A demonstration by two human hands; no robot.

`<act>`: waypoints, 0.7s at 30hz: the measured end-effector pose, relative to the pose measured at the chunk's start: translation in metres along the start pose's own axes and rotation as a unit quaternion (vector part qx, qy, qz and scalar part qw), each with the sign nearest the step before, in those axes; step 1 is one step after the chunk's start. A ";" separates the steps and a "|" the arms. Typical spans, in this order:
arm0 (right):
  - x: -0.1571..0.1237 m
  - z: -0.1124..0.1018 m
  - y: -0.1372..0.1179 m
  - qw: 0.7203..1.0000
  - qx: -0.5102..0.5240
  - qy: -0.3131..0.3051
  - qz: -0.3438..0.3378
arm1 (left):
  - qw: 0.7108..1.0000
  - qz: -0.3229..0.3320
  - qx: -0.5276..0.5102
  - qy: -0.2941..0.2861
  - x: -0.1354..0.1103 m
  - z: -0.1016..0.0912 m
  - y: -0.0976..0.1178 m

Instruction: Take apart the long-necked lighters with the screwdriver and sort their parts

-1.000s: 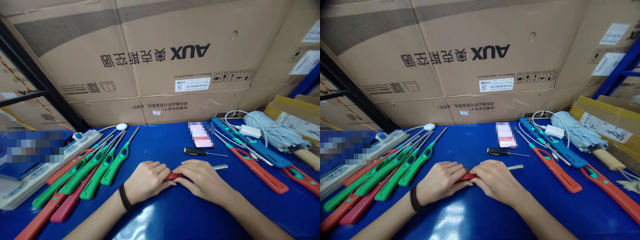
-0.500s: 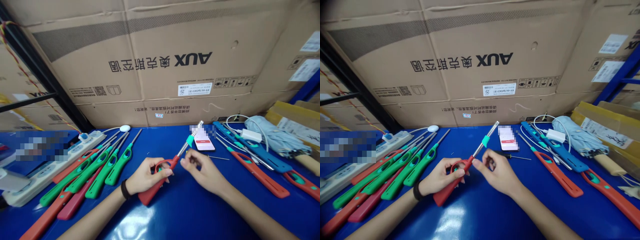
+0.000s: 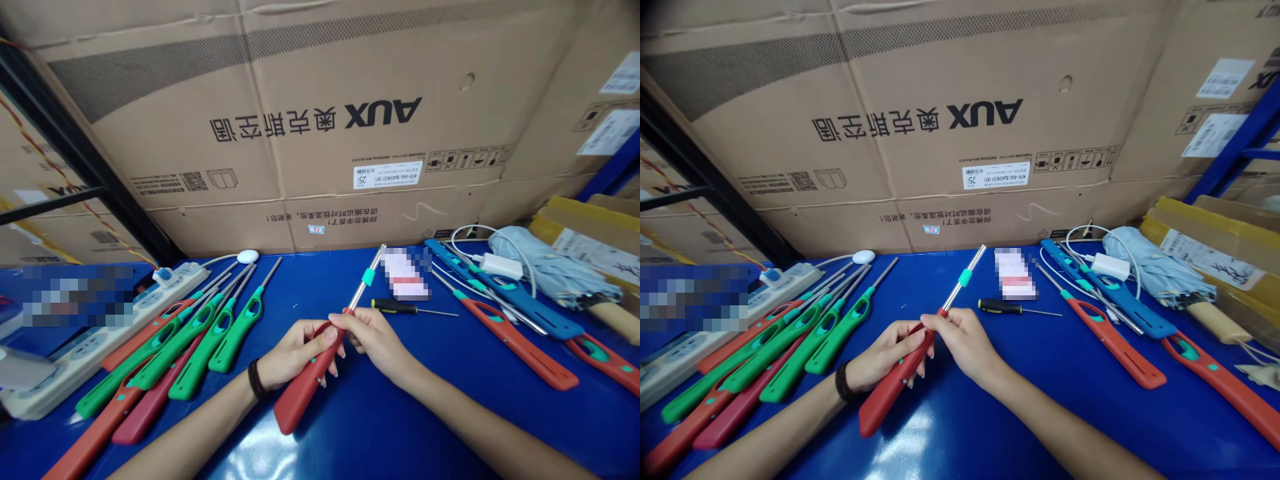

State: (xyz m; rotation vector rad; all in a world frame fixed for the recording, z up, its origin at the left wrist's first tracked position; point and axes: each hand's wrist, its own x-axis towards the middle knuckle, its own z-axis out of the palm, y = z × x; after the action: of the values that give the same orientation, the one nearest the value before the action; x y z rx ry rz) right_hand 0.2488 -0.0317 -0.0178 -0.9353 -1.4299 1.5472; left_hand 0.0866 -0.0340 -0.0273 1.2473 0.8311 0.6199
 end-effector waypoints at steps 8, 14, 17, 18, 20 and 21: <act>-0.002 0.002 0.004 0.999 0.021 0.044 0.007 | 0.999 -0.037 -0.017 0.022 0.000 0.008 0.004; -0.002 -0.004 0.005 0.993 0.045 0.104 0.032 | 0.993 -0.105 -0.041 -0.028 0.003 -0.002 0.003; -0.002 -0.005 0.007 0.992 0.051 0.112 0.040 | 0.991 -0.123 -0.051 -0.021 0.003 -0.005 0.005; -0.001 -0.005 0.008 0.992 0.054 0.109 0.040 | 0.991 -0.125 -0.051 -0.016 0.002 -0.005 0.006; -0.002 -0.004 0.009 0.992 0.064 0.105 0.040 | 0.991 -0.128 -0.048 -0.005 0.001 -0.003 0.008; -0.002 -0.004 0.010 0.991 0.068 0.104 0.041 | 0.990 -0.131 -0.044 0.000 0.000 -0.003 0.009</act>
State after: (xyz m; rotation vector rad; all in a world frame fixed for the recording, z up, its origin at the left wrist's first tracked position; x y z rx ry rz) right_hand 0.2522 -0.0319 -0.0283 -1.0495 -1.1384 1.5364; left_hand 0.0849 -0.0303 -0.0186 1.0374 0.9403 0.4396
